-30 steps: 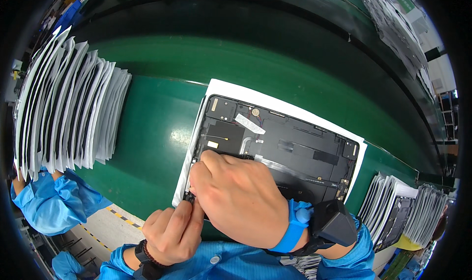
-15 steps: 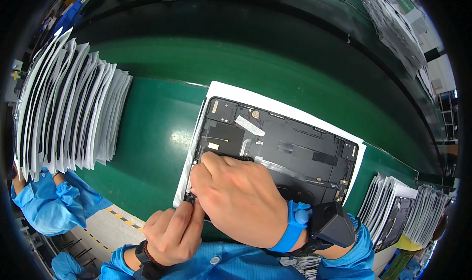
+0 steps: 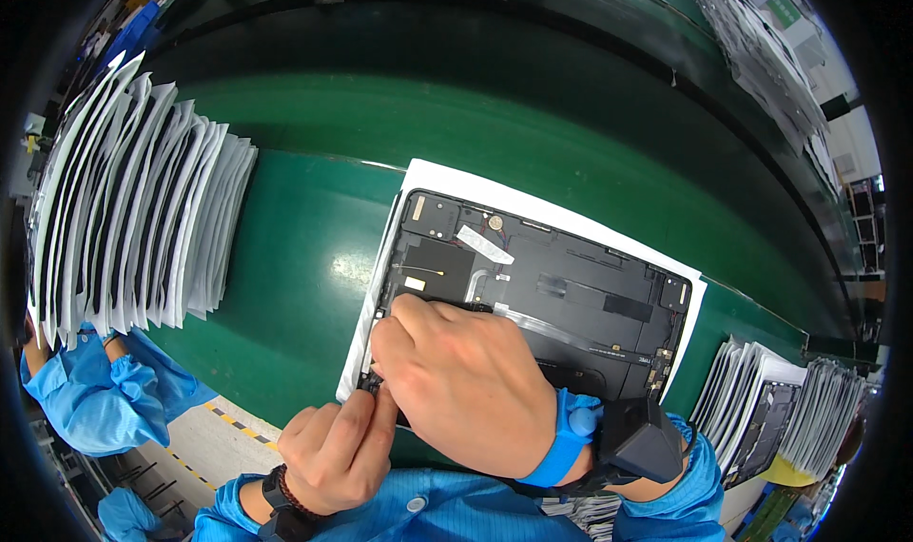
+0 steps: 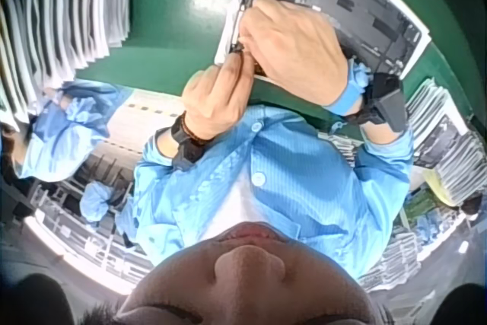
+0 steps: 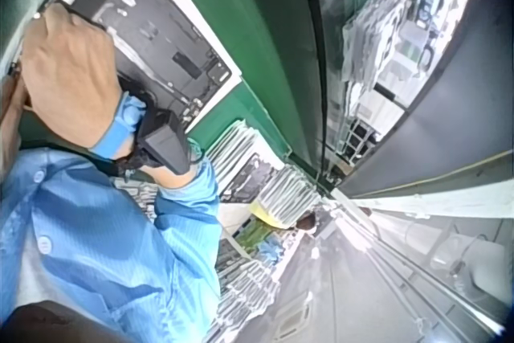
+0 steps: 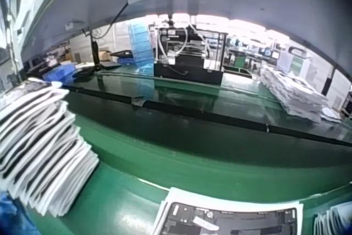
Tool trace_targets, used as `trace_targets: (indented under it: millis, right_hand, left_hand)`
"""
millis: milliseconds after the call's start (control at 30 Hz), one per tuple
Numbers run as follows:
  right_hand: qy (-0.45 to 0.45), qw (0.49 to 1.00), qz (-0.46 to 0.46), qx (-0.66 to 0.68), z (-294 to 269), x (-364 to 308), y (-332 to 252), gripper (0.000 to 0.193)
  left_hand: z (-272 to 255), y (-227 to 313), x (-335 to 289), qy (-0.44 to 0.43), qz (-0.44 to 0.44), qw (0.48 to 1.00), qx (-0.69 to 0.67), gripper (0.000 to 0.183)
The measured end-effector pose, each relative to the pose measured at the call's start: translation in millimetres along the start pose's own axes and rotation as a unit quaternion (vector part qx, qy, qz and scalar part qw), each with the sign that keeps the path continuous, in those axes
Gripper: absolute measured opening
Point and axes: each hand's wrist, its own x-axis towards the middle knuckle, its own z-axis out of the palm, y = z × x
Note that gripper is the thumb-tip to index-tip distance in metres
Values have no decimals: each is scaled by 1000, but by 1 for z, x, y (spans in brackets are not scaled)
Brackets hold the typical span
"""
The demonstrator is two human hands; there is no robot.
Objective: Assembling internal electronic components into tablet frames on an assembly line and cleaning surfaces with a cloth.
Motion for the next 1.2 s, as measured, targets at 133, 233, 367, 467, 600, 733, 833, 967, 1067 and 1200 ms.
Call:
trace_targets:
  millis: [133,233,367,467,600,733,833,967,1067,1200]
  right_hand:
    - [16,1000,9,16,0,0,-1,16]
    - [25,999,12,34,-2,2,0,19]
    - [18,998,21,48,-4,2,1,20]
    - [13,998,25,50,-4,2,1,20]
    - [11,999,13,41,-4,1,2,19]
    - [5,999,7,34,-4,0,2,17]
    - [1,999,0,32,-4,0,3,17]
    - [-1,999,2,35,-5,1,4,17]
    - [0,999,4,40,-6,1,4,17]
    - [1,999,5,36,-6,0,4,17]
  left_hand:
    - [-1,0,1,3,-1,1000,-2,30]
    - [-1,0,1,-2,-2,1000,7,29]
    - [-1,0,1,-7,-2,1000,6,29]
    - [0,-1,1,-4,-4,1000,-4,30]
    - [-3,-4,2,-13,-3,1000,-24,32]
    - [-2,-9,-1,0,-3,998,-64,30]
    - [-3,-18,-6,31,16,985,-170,31]
    - [-10,-34,-2,16,-15,979,-203,33]
    - [-11,-47,3,-18,-13,982,-189,39]
    - [-8,-63,14,-19,77,974,-214,38]
